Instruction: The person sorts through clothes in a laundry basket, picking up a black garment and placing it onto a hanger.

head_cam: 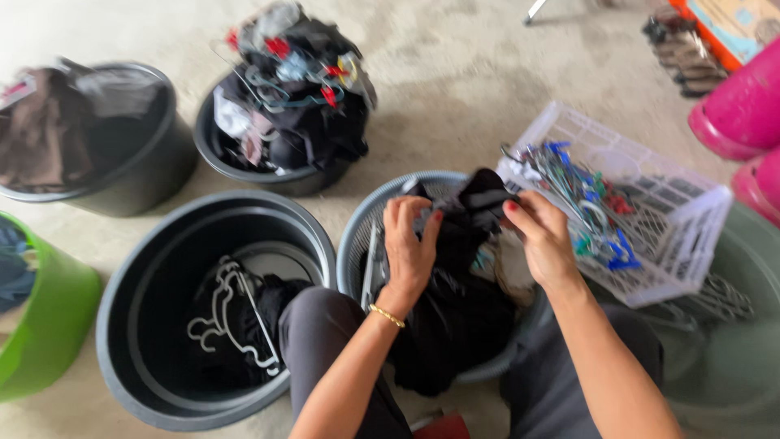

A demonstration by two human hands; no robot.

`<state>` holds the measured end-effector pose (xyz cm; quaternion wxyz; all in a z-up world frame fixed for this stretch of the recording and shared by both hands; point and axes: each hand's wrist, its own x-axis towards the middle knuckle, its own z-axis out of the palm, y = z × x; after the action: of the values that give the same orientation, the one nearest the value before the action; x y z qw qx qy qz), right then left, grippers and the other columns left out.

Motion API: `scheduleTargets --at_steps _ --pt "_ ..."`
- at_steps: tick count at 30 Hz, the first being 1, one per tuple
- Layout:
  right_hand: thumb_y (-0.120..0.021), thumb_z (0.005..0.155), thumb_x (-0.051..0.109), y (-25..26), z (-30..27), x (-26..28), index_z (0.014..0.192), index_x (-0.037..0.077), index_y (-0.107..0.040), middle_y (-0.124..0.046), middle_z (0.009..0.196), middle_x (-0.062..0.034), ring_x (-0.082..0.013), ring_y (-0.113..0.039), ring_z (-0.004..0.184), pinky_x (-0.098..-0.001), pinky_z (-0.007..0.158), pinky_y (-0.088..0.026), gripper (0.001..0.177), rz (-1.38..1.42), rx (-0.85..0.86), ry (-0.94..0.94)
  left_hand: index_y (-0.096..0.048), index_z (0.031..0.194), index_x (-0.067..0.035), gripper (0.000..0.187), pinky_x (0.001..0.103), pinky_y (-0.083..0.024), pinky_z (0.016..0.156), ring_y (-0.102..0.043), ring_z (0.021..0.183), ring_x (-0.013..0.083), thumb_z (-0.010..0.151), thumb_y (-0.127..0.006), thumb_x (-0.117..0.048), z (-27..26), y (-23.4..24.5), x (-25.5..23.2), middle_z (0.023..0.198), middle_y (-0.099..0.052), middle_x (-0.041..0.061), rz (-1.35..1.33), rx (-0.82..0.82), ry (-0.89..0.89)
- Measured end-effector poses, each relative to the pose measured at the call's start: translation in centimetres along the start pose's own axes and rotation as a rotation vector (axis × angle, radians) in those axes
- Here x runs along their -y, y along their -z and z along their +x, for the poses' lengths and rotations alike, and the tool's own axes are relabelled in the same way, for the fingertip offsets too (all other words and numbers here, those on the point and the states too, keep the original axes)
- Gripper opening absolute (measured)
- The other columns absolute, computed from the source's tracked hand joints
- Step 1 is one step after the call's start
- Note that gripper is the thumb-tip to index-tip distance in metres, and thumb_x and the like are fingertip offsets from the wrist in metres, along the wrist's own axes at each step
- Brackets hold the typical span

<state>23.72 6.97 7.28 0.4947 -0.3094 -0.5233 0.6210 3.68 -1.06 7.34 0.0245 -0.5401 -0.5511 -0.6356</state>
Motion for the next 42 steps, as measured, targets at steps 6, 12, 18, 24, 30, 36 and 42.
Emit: scheduleTargets --at_steps 6,12,18,24,30,36,42 --pt "-0.071 0.099 0.005 0.3 -0.8 -1.9 0.102 0.002 -0.070 -0.067 0.091 0.0018 -0.0038 -0.057 0.082 -0.0195 0.077 -0.046 0.004 -0.048 0.099 -0.018 -0.064 0.105 -0.004 0.011 0.030 -0.051 0.074 -0.063 0.079 0.0177 0.096 -0.069 -0.009 -1.4 -0.8 0.1 0.091 -0.061 0.004 -0.108 0.332 0.175" --pt "-0.072 0.098 0.006 -0.4 -0.2 0.2 0.105 0.001 -0.068 -0.066 0.096 -0.0008 -0.0083 -0.059 0.085 -0.0225 0.080 -0.050 0.009 -0.303 -0.080 0.175 -0.064 0.101 -0.011 0.010 0.023 -0.049 0.073 -0.057 0.076 0.0044 0.105 -0.060 -0.019 -1.4 -1.7 4.9 0.082 -0.058 -0.007 -1.180 0.270 0.963" --pt "-0.065 0.099 0.000 -2.6 -2.5 -0.1 0.108 0.000 -0.067 -0.068 0.106 -0.0101 -0.0263 -0.066 0.096 -0.0370 0.086 -0.054 0.009 -0.859 0.098 0.613 -0.067 0.102 -0.008 0.010 0.019 -0.043 0.071 -0.051 0.076 0.0009 0.106 -0.061 -0.016 -2.0 -1.7 4.7 0.084 -0.056 -0.009 -1.013 0.292 0.804" --pt "-0.066 0.098 0.004 -1.9 -1.7 -3.0 0.103 0.001 -0.068 -0.069 0.095 -0.0106 -0.0245 -0.069 0.087 -0.0357 0.075 -0.052 0.006 -0.888 0.078 0.241 -0.068 0.108 0.001 0.016 0.021 -0.045 0.079 -0.052 0.088 0.0069 0.103 -0.072 -0.014 -1.2 0.7 0.5 0.101 -0.059 -0.003 -0.765 0.596 0.401" --pt "-0.081 0.089 0.019 -1.1 -1.8 -1.9 0.109 0.005 -0.067 -0.070 0.095 0.0007 -0.0101 -0.065 0.087 -0.0264 0.079 -0.053 0.029 0.090 0.237 -0.035 -0.053 0.134 -0.001 0.061 0.027 -0.047 0.092 -0.053 0.112 0.0120 0.085 -0.078 -0.027 0.0 1.8 0.2 0.128 -0.051 0.005 -0.360 0.312 0.249" --pt "-0.081 0.085 0.009 -0.6 -0.6 -1.2 0.103 0.004 -0.072 -0.072 0.102 -0.0046 -0.0096 -0.065 0.090 -0.0246 0.084 -0.052 0.021 -0.130 0.153 -0.133 -0.069 0.108 -0.004 0.024 0.028 -0.051 0.069 -0.059 0.074 0.0117 0.097 -0.070 -0.026 -0.7 0.8 2.5 0.081 -0.066 0.002 -0.276 0.562 0.437" --pt "-0.078 0.098 0.006 2.6 0.4 0.2 0.102 0.006 -0.070 -0.067 0.120 -0.0042 -0.0083 -0.060 0.102 -0.0232 0.098 -0.049 0.009 0.172 0.058 0.080 -0.061 0.092 -0.002 0.025 0.024 -0.031 0.058 -0.035 0.066 0.0039 0.104 -0.065 -0.023 0.3 1.9 4.5 0.073 -0.043 -0.007 -0.371 0.312 0.560"
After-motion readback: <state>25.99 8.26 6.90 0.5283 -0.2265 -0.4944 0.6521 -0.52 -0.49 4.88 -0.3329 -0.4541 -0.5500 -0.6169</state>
